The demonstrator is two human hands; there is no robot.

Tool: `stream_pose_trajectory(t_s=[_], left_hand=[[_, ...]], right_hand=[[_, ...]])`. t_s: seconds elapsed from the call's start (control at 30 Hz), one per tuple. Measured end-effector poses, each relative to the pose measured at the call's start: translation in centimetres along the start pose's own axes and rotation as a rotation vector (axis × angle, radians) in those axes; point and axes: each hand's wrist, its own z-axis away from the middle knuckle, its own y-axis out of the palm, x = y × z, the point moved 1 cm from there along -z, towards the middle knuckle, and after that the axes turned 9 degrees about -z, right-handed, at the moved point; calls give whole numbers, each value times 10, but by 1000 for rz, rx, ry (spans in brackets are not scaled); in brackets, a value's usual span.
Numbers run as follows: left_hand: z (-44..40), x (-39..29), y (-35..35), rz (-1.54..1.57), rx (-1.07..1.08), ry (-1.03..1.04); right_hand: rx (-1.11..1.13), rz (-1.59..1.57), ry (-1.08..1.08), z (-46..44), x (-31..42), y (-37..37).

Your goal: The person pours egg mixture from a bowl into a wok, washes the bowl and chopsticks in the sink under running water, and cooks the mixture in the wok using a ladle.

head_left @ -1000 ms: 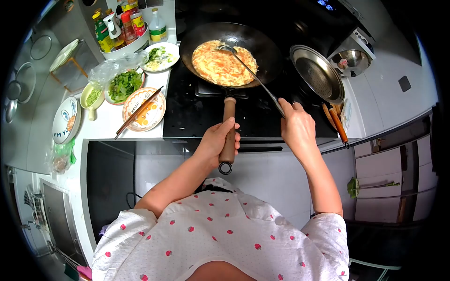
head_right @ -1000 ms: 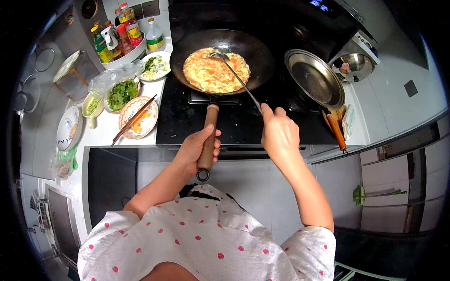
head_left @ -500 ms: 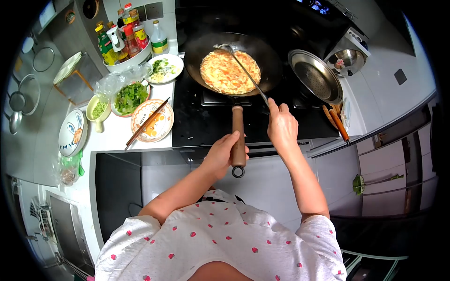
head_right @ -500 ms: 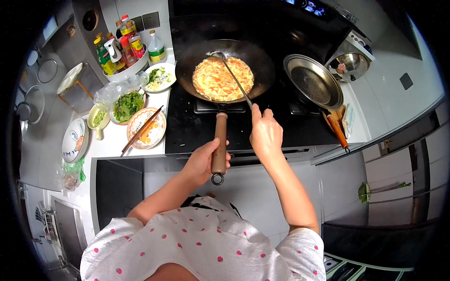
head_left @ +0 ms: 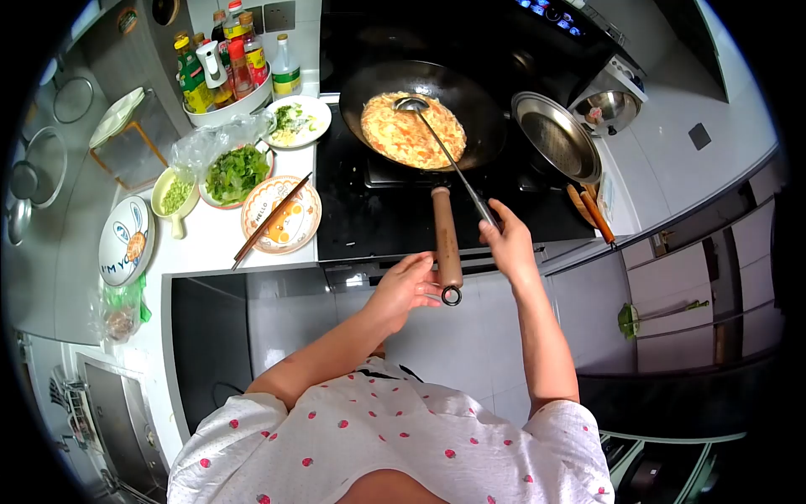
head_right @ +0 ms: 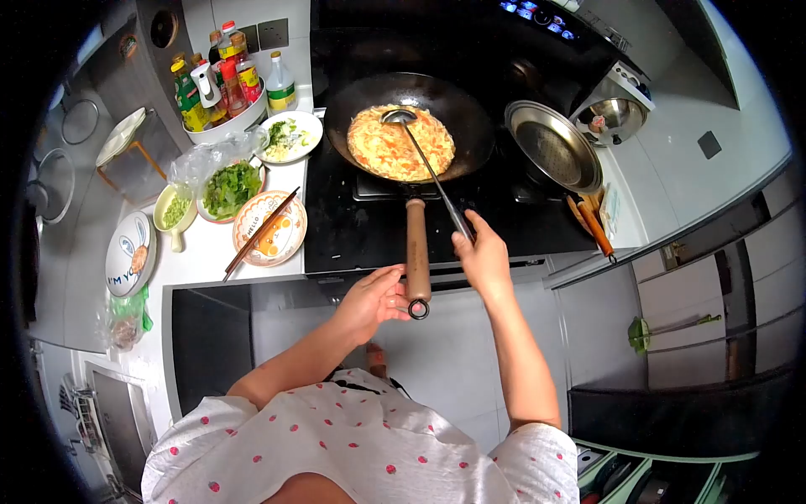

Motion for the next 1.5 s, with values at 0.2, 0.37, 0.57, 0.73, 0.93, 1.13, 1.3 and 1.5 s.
stream_pose_trajectory(t_s=[0.2, 0.37, 0.57, 0.73, 0.93, 1.13, 1.3, 1.5], left_hand=[[27, 5, -24, 16, -46, -3], [42, 10, -40, 48, -88, 29], [57, 10, -49, 71, -117, 55], [77, -5, -48, 85, -150, 286], [129, -59, -24, -93, 11, 914], [132, -47, 13, -288, 399, 735], [131, -24, 16, -335, 414, 669], [131, -29, 14, -286, 339, 680]], right_hand=[[-252, 458, -469, 20, 6, 6], [-308, 725, -462, 23, 16, 10], [-319, 762, -479, 19, 28, 11], [-505, 384, -679, 52, 82, -4], [370, -626, -207, 134, 91, 83], [1218, -888, -133, 164, 57, 193], [1381, -728, -70, 166, 110, 191], [1540, -679, 361, 172, 91, 218]])
